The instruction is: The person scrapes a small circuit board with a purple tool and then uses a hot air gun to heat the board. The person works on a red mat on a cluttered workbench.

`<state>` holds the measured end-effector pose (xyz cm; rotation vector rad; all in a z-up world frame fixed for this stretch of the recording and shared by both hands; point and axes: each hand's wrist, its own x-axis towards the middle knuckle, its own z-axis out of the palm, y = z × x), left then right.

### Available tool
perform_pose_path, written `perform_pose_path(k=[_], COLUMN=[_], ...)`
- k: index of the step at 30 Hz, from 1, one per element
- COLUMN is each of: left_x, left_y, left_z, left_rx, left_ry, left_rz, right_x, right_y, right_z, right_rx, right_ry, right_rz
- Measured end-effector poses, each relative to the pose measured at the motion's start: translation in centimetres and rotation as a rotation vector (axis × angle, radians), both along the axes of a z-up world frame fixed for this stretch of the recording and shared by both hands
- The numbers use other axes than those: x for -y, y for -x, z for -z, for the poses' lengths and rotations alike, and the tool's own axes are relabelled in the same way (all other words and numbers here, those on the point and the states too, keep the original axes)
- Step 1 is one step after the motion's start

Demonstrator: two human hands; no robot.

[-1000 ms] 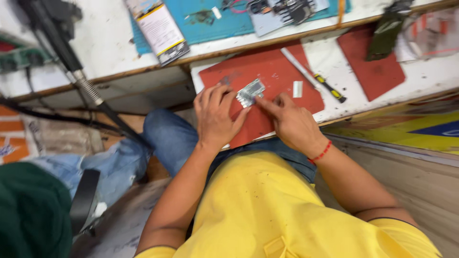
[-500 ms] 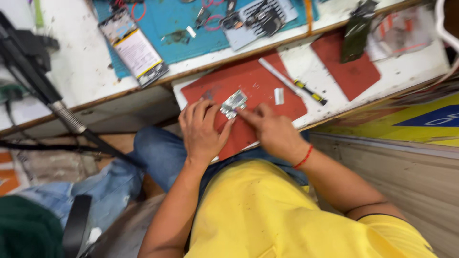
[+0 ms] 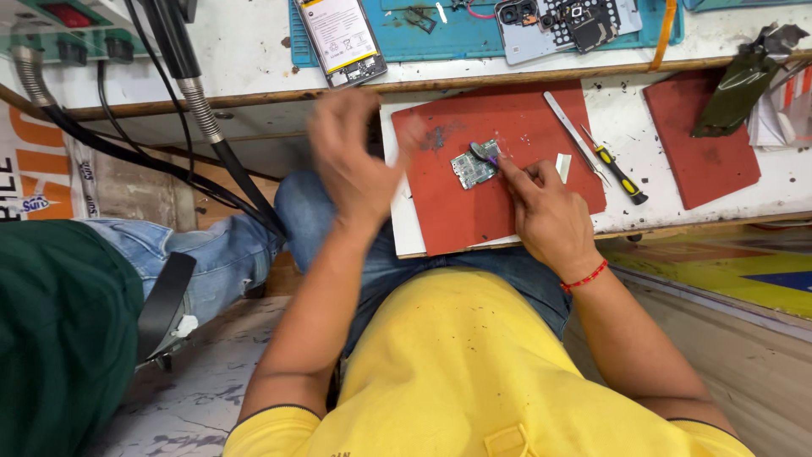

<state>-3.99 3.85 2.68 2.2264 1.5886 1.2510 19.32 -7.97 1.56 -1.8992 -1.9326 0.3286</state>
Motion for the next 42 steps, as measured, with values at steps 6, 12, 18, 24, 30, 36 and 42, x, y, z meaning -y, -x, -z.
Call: perform_pose_path(k=[6,12,18,24,30,36,42], left_x=[-9.4,-12.2,-11.1,-7.6,-6.1,-6.2,-6.4], left_y=[1.9,1.5,1.4,0.7,-9.0,-19.7,-23.2], left_z=[-1.2,1.6,1.1,-0.7,-5.9,-5.6,-4.4], left_rx=[-0.297,-0.286,0.107,0.756,1.075,0.464,0.255], left_ry=[0.230,0.216,0.213,0.662,0.685,0.578,0.592], left_rz=[-0.183,-0.127,-0.029,0.126,0.966,1.005,0.948], right_x=[1.3,1.6,1.4,1.4,1.3,1.6,1.7], right_y=[0.0,0.0,-0.1,-0.3,-0.2,-0.3,-0.5], right_z=[1.2,1.1,1.3,1.5,1.2,1.5,2.0], right_rx=[0.018,-0.003,-0.010,-0.010,-0.032,-0.070,-0.116], right_ry=[-0.059,-0.093,-0.104,-0.134,-0.145,-0.136,-0.154], right_rz=[0.015,0.036,0.015,0.008,-0.004,0.035,0.060])
